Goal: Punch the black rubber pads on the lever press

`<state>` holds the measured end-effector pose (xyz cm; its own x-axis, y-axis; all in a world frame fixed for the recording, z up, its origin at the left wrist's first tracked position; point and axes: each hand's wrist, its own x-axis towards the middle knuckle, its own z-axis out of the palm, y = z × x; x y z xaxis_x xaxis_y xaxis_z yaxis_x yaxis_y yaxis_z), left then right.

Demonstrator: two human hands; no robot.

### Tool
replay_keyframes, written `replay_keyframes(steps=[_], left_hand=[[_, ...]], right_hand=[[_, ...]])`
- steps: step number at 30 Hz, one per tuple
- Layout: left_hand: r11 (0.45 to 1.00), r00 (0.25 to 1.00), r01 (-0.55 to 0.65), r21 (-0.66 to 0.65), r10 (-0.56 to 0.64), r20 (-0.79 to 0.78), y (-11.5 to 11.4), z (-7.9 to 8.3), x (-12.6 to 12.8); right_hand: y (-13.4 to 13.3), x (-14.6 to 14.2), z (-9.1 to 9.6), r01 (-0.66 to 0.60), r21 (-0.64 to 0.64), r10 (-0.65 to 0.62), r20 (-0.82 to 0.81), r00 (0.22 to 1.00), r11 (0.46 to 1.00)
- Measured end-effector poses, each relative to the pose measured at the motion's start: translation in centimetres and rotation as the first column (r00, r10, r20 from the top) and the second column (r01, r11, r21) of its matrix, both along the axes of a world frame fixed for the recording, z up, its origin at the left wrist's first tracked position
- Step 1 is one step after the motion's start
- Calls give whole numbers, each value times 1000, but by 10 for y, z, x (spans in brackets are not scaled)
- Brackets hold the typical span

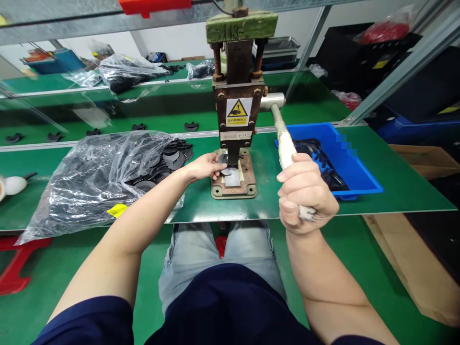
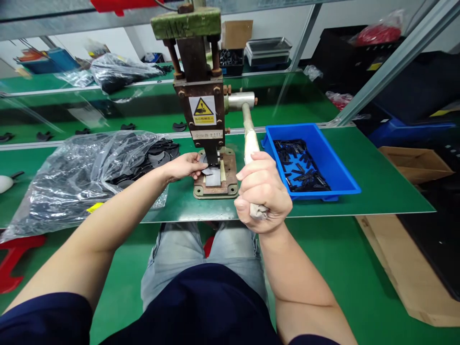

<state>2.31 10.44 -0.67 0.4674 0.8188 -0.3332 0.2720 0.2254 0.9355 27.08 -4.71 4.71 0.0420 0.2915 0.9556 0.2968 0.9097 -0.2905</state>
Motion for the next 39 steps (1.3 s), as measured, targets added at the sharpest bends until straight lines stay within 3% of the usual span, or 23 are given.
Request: replay_keyframes(steps=[4, 9, 17, 25, 31, 35, 39], left_hand=[[999, 999, 26, 46, -25, -26, 5, -4, -1], [997, 987, 79, -20, -81, -142, 10, -2, 1], [999, 964, 41, 12, -36, -264, 10, 5, 14], [1000, 962, -1, -4, 0, -275, -3, 9, 19], [995, 942, 26, 92, 6, -337, 2, 13, 27], [997, 947, 67, 30, -54, -318, 9, 19, 28], [999, 952, -7, 41, 19, -306, 4, 21, 28]], right_hand=[[0, 0, 0, -11, 5, 11, -3, 1000, 1000], [3, -1, 0, -17, 26, 17, 0, 1000, 1000], [2, -3, -1, 67, -15, -67, -27, 997, 998], [5, -4, -3, 102, -16, -102, -64, 993, 995], [14, -7, -5, 62, 114, -50, -105, 993, 992], [12, -9, -3, 90, 53, -84, -114, 990, 995], [12, -11, -2, 101, 77, -92, -108, 990, 992]])
